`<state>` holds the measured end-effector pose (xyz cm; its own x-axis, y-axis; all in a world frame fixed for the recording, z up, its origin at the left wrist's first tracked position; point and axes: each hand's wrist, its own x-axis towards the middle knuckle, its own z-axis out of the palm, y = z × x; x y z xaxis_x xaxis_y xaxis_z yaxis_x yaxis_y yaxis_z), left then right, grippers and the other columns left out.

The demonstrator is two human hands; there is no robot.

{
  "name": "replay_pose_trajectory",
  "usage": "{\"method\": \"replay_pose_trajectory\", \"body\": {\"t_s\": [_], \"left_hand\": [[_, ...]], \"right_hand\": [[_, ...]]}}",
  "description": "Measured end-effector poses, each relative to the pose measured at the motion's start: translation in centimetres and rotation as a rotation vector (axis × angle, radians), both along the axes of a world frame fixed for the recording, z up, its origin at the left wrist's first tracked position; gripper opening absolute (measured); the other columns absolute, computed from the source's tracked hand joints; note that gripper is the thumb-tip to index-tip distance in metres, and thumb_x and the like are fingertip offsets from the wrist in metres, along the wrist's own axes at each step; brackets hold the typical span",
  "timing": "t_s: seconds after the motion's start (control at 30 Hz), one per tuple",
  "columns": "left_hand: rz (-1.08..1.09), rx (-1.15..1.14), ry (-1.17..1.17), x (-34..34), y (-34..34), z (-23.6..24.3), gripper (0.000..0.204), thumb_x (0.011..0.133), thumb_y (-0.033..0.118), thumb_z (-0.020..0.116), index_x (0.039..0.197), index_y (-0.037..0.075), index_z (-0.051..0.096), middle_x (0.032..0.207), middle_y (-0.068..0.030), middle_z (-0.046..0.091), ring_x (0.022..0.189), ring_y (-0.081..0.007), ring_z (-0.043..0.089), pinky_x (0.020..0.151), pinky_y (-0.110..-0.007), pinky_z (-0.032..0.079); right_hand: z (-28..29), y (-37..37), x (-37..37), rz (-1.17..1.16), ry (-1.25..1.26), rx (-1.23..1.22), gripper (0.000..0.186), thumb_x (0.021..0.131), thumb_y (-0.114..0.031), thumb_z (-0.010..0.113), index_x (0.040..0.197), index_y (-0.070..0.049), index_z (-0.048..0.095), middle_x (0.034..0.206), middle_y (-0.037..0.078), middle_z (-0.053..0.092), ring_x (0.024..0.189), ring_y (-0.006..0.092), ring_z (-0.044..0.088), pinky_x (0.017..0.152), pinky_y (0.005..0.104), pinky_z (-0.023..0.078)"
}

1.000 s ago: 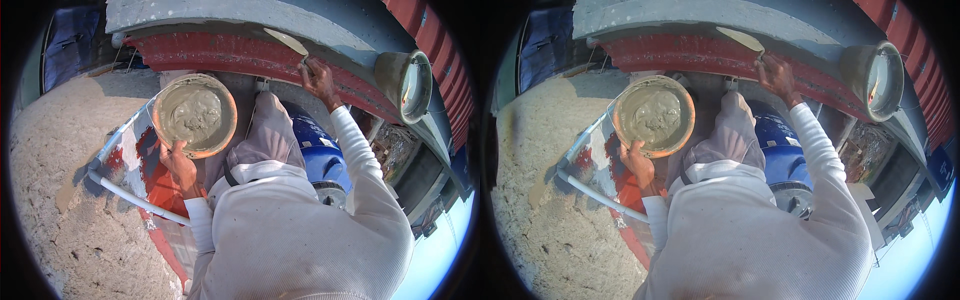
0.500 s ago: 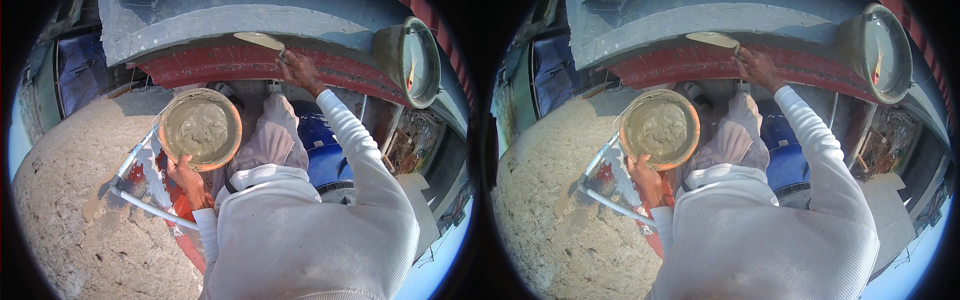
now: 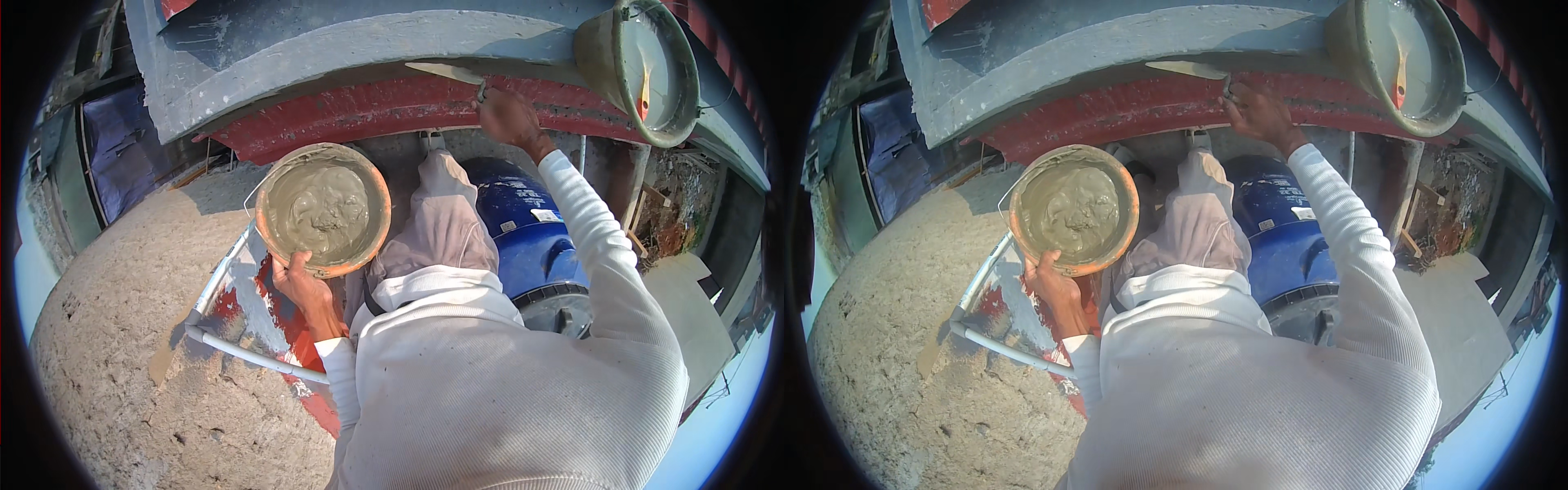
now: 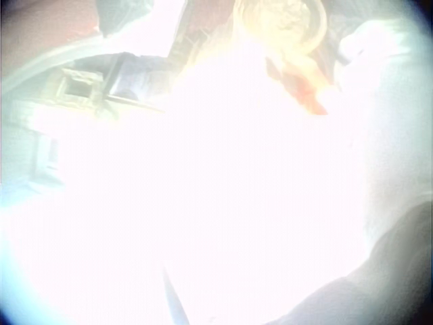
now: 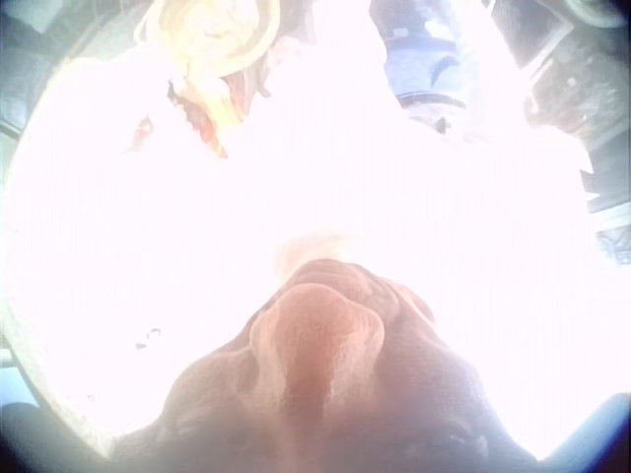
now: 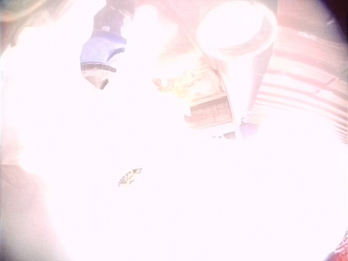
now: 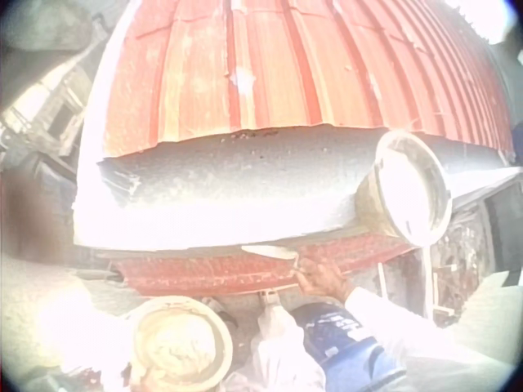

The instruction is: The person applies mortar along a roof edge by scooping mortar from a bowl with a trowel and spreading it onto the surface.

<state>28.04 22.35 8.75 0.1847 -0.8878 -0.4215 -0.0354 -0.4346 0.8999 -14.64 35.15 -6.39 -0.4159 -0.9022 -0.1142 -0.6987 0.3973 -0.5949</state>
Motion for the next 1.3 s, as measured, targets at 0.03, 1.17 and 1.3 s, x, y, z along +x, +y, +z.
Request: {"method": "replay_pose_trajectory", "body": {"t_s": [0.03, 1.17, 1.3], "left_hand": [[0.004, 0.003, -0.019, -0.1, 0.0, 0.0, 0.054, 0.073, -0.008, 0.062, 0.127, -0.008, 0.068, 0.123, -0.0117, 0.072, 0.108, -0.0223, 0.069, 0.101, -0.034, 0.052], [-0.049, 0.013, -0.027, 0.4, 0.5, 0.1, 0.056, 0.076, -0.003, 0.063, 0.131, -0.01, 0.065, 0.128, -0.0159, 0.07, 0.11, -0.0265, 0.069, 0.099, -0.038, 0.054], [-0.065, 0.003, -0.032, 0.4, 0.4, -0.2, 0.056, 0.076, -0.003, 0.063, 0.131, -0.01, 0.065, 0.129, -0.0161, 0.069, 0.111, -0.027, 0.069, 0.1, -0.038, 0.054]], "right_hand": [[-0.9, 0.3, -0.2, -0.004, 0.005, -0.001, 0.037, 0.098, -0.039, 0.065, 0.114, -0.007, 0.072, 0.105, 0.02, 0.077, 0.098, 0.045, 0.073, 0.089, 0.0558, 0.058], [-2.7, 1.2, -6.6, 0.157, 0.402, 0.17, 0.03, 0.096, -0.033, 0.063, 0.112, -0.009, 0.073, 0.101, 0.017, 0.076, 0.1, 0.038, 0.073, 0.088, 0.0554, 0.057], [5.0, 3.0, -4.9, 0.037, 0.408, 0.0, 0.027, 0.097, -0.033, 0.066, 0.109, -0.009, 0.073, 0.1, 0.017, 0.075, 0.099, 0.0409, 0.072, 0.088, 0.0551, 0.056]]}}
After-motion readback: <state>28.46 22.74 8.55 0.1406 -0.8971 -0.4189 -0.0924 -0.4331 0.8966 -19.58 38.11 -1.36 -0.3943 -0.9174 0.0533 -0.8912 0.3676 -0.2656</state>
